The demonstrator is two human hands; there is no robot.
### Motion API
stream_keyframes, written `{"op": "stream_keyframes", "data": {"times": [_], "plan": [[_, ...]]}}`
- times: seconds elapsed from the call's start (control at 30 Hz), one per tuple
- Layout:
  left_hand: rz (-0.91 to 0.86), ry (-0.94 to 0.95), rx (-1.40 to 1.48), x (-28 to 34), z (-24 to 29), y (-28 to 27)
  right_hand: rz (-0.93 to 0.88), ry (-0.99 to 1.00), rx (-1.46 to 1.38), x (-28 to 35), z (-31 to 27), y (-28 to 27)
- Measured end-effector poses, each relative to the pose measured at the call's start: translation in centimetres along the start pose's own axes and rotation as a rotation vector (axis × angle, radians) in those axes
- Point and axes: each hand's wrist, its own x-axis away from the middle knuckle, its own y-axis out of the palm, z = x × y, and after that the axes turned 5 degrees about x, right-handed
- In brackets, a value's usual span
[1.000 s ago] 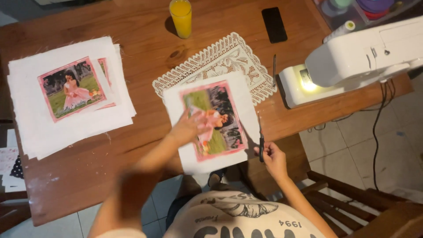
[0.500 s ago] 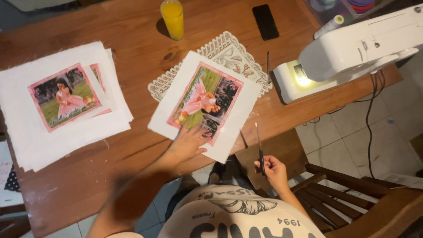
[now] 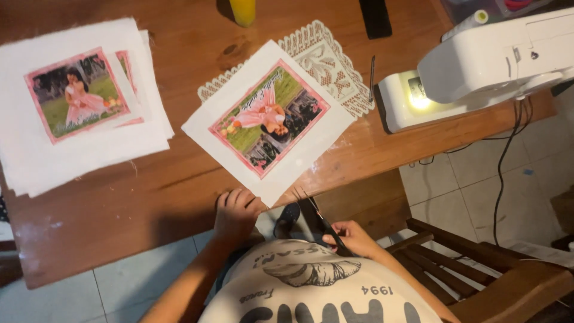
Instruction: Cutting out printed fabric sheets with scissors along the borders.
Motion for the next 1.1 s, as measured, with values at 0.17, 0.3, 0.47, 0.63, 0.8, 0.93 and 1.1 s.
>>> {"op": "stream_keyframes", "data": {"times": [0.17,0.3,0.47,0.63,0.8,0.93,1.1], "plan": [[0.005,-0.323,0.027,2.0,1.6,-0.7,-0.136,0.092,0.063,-0.2,0.0,-0.4],[-0.211,-1.413,0.738,0.4,3.8,-3.0,-0.220,0.128,0.073,-1.6,1.5,-0.8],[0.089,-1.718,1.273,3.7,1.7,3.4,-0.268,0.141,0.110,-2.8,0.8,-0.1],[0.244,-1.718,1.769,5.9,1.1,7.8,-0.333,0.134,0.075,-3.4,-0.9,1.3],[0.242,-1.828,2.096,10.3,-1.8,15.5,-0.327,0.112,0.119,-4.5,-1.1,1.3],[0.166,-1.768,2.095,5.9,-0.1,8.3,-0.355,0.108,0.139,-5.7,0.2,1.9],[-0.162,-1.925,1.388,1.4,2.0,3.3,-0.322,0.107,0.102,-6.1,-1.2,4.2]]}}
